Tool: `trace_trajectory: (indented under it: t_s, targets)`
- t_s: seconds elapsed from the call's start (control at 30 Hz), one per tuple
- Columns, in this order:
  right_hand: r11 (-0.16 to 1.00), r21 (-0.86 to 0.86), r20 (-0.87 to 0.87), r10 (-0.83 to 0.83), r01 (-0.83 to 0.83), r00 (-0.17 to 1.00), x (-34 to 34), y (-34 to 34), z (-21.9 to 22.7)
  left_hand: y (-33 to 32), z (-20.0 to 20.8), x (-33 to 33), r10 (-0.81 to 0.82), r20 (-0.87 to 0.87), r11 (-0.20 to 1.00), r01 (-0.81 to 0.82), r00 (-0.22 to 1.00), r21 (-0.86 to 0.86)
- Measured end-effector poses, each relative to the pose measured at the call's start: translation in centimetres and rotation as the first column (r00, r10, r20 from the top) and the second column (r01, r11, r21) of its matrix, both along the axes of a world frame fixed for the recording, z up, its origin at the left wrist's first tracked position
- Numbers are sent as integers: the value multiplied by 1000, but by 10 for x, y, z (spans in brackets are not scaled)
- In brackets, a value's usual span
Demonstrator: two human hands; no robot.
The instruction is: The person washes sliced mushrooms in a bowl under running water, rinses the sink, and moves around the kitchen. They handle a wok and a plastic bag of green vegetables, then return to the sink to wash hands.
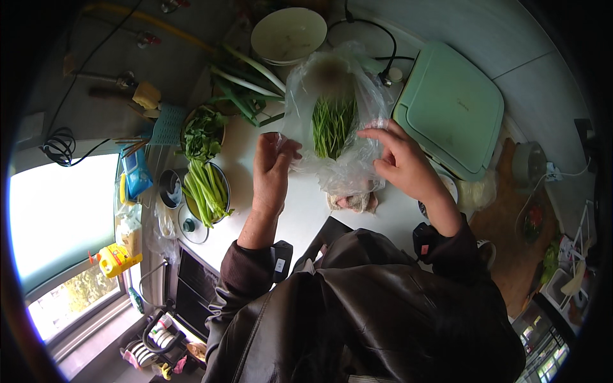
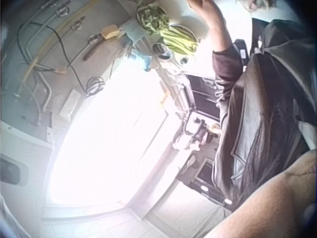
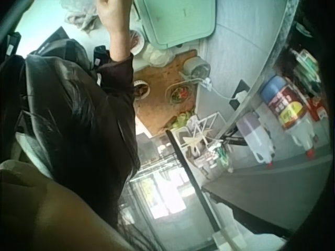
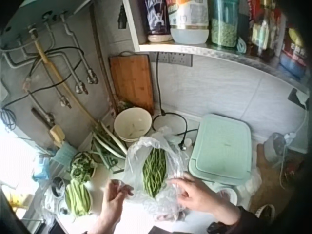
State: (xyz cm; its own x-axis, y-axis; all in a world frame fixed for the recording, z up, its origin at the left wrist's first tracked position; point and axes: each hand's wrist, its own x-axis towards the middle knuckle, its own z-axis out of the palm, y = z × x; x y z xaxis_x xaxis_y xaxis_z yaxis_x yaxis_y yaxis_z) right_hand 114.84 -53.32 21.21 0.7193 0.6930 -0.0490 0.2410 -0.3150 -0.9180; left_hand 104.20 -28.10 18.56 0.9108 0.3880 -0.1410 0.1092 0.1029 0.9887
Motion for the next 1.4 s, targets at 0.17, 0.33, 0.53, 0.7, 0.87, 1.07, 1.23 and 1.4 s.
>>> trace_trajectory:
  t_s: [0.17, 0.33, 0.53, 0.7, 0.87, 1.07, 1.23, 1.4]
  targets:
    - [1000, 4, -42, 6, -6, 999, -8, -3, -3, 3, 2, -6, -6, -12, 1000, 6, 1000, 4]
    - [999, 44, -56, -7, 9, 998, -15, 2, -5, 8, 7, -8, -7, -27, 999, 9, 1000, 40]
    - [997, 68, -28, -18, 20, 999, -24, 20, -4, 7, 15, -3, -28, -57, 998, 31, 998, 57]
    - [965, 159, 121, 190, -208, 974, -45, 62, 0, -7, 6, 27, -130, -194, 987, 145, 972, 65]
    - [977, 149, 130, -170, 151, 977, -23, 19, -24, 22, 3, 44, 44, -177, 993, -24, 983, 117]
    - [912, -350, 447, -39, 215, 894, -7, 3, -88, 13, -8, 39, -37, 165, 991, 15, 986, 132]
    - [981, -52, 282, -164, 186, 945, -19, 25, -91, 8, -14, 39, -259, -33, 838, 241, 965, 489]
    - [865, -274, 364, -312, 421, 878, 5, 40, -93, 6, -20, 44, -172, -26, 928, 171, 985, 332]
